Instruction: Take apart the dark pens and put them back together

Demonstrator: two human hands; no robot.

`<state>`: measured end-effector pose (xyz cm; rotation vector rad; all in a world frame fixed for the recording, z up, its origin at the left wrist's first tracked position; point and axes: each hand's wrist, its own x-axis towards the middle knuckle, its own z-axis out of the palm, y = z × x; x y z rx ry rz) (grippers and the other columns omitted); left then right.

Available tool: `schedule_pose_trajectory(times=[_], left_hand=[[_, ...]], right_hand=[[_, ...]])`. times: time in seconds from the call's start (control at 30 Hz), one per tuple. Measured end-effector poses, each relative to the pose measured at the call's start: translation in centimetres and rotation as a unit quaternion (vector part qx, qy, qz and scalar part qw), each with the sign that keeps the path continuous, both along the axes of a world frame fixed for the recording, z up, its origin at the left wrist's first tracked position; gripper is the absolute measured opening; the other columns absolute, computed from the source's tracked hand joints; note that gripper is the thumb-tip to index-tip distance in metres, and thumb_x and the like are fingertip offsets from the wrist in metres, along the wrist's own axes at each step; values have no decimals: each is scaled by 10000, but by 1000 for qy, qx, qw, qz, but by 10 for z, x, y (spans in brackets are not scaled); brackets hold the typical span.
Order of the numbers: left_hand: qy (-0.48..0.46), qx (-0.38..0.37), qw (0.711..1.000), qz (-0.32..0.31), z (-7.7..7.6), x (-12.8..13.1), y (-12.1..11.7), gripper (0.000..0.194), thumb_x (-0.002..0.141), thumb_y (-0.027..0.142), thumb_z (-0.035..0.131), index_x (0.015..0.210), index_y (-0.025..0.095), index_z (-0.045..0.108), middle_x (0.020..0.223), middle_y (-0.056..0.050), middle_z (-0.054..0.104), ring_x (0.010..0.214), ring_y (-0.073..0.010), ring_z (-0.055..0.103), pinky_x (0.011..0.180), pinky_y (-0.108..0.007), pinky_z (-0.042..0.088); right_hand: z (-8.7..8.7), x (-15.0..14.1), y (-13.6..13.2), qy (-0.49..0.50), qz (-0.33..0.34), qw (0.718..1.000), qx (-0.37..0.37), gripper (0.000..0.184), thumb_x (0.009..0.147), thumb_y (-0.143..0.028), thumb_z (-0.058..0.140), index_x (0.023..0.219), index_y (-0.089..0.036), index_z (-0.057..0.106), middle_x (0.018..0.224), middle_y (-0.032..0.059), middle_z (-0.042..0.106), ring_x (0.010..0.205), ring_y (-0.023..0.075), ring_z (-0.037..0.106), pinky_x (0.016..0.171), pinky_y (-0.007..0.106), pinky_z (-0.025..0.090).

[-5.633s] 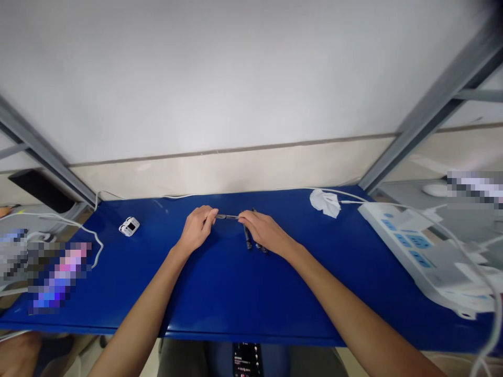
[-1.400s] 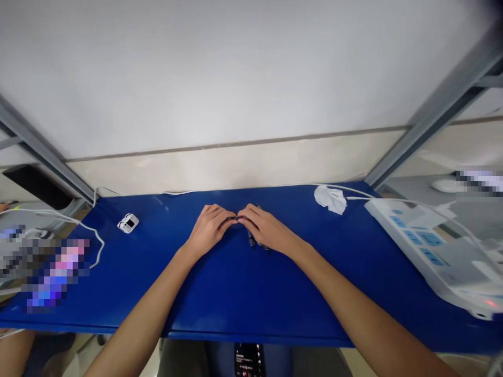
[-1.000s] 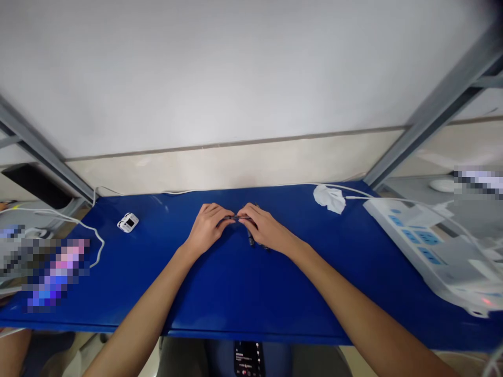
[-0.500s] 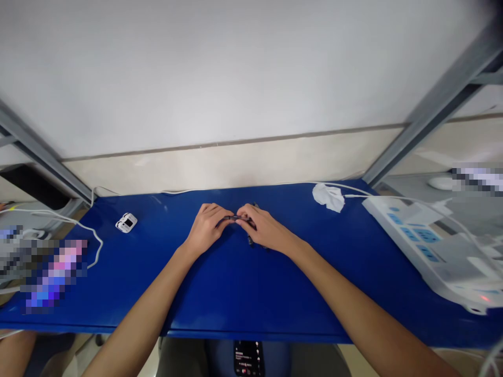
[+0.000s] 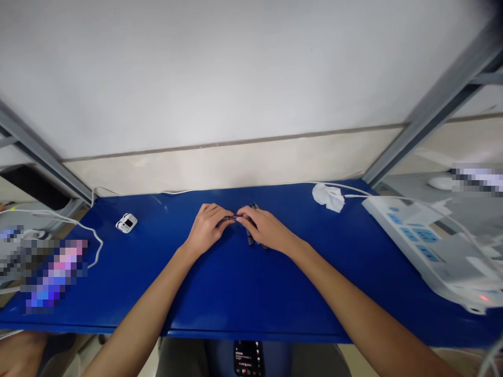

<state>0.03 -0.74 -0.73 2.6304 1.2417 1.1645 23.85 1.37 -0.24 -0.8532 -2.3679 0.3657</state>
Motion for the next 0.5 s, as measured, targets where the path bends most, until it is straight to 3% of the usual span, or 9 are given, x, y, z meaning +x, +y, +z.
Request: schedule_pose_trajectory(times=[0.13,0.27,0.4,0.5], left_hand=[[4,1,1000,0,1,0,0,146,1045,349,626,1069,252,732,1064,-37,815,965,-206,709,926,-435,462],[1,1,1000,2,0,-1,0,151,1037,361,639,1071,245,730,1068,-45,814,974,-211,711,940,-441,464],[3,-1,1000,-3,0,-1,0,152,1047,351,621,1064,252,735,1060,-38,813,970,-209,714,934,-441,464],[1,1,1000,0,-1,0,0,150,1039,362,634,1063,251,733,1066,-37,814,967,-209,714,928,-442,465]], right_hand=[[2,1,-1,-1,2,1000,7,186,1109,-373,487,1152,-249,620,1071,72,741,966,242,705,910,393,519],[2,0,0,-17,19,999,24,264,1135,-342,405,1076,-244,642,1050,75,746,1011,254,706,975,426,495],[2,0,1,-15,-3,1000,5,234,1106,-416,499,1212,-237,607,1009,72,750,928,252,717,946,426,508],[2,0,0,-26,7,999,23,235,1128,-382,434,1122,-242,622,1014,72,749,957,258,713,971,441,493]])
